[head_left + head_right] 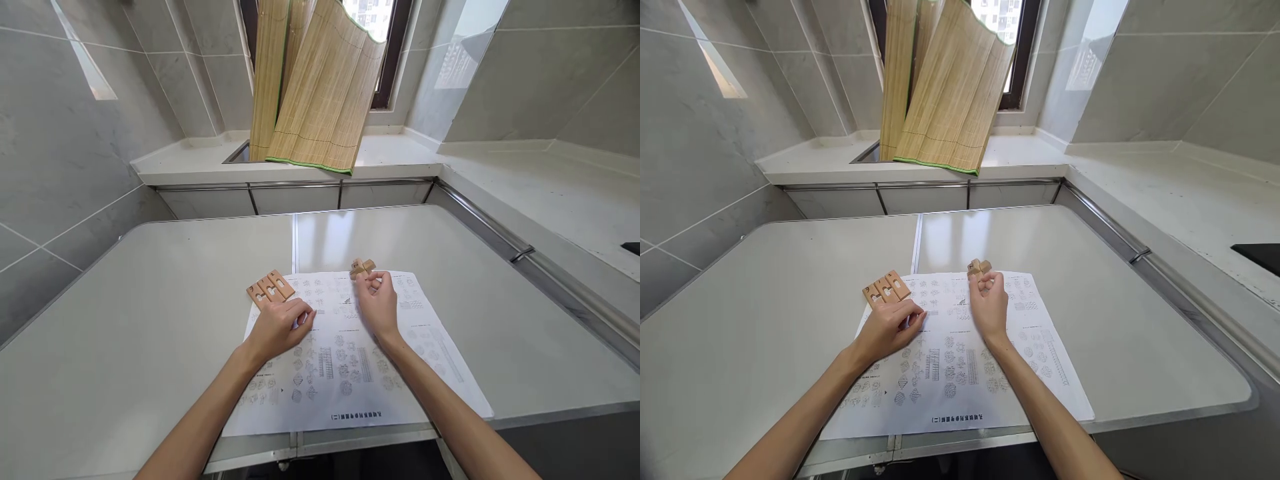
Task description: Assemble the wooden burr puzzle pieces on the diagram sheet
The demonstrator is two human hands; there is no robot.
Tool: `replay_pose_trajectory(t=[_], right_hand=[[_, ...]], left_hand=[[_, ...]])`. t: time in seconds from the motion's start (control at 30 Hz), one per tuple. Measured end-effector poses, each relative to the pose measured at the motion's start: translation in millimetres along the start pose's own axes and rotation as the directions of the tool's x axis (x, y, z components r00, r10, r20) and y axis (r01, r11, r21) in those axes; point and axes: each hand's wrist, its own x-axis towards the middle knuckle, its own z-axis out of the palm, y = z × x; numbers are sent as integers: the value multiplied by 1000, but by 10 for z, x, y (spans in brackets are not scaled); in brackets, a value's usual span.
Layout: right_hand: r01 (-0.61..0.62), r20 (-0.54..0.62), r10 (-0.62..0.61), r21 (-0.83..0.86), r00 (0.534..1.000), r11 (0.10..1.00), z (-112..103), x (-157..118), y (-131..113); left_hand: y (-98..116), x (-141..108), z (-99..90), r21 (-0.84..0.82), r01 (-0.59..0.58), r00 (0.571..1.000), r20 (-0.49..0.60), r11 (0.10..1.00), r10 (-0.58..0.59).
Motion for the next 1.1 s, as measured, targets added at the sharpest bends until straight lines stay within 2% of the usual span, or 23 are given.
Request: replay_pose_trajectory(t=[0.07, 0.3, 0.5, 0.73, 0.87, 0.93, 1.0, 1.1], right_hand=[[-38, -13, 38, -10, 999, 999, -14, 29, 9], [-125, 56, 126, -23, 990, 992, -53, 88, 2], [-154, 119, 155, -19, 981, 988, -50, 125, 11], [-68, 192, 77, -53, 978, 996, -71, 94, -3], [55, 227, -52, -7, 972, 998, -9, -6, -65], [99, 289, -109, 47, 951, 994, 39, -68, -93], [103, 390, -153, 146, 908, 984, 81, -127, -113], [37, 542, -190, 281, 818, 959, 118, -206, -130]], left_hand=[[-6, 1, 2, -2, 0, 1000, 9, 1000, 0], [-1, 21, -7, -18, -14, 1000, 26, 1000, 14], [11, 28, -25, -42, -12, 999, 30, 999, 14], [23, 13, -20, -50, 33, 998, 49, 998, -30], [56, 17, -6, -156, 201, 979, 21, 967, -201], [67, 24, 6, -273, 324, 942, 7, 906, -335], [68, 30, 18, -419, 403, 901, 28, 814, -432], [62, 25, 30, -558, 427, 887, 104, 712, -451]])
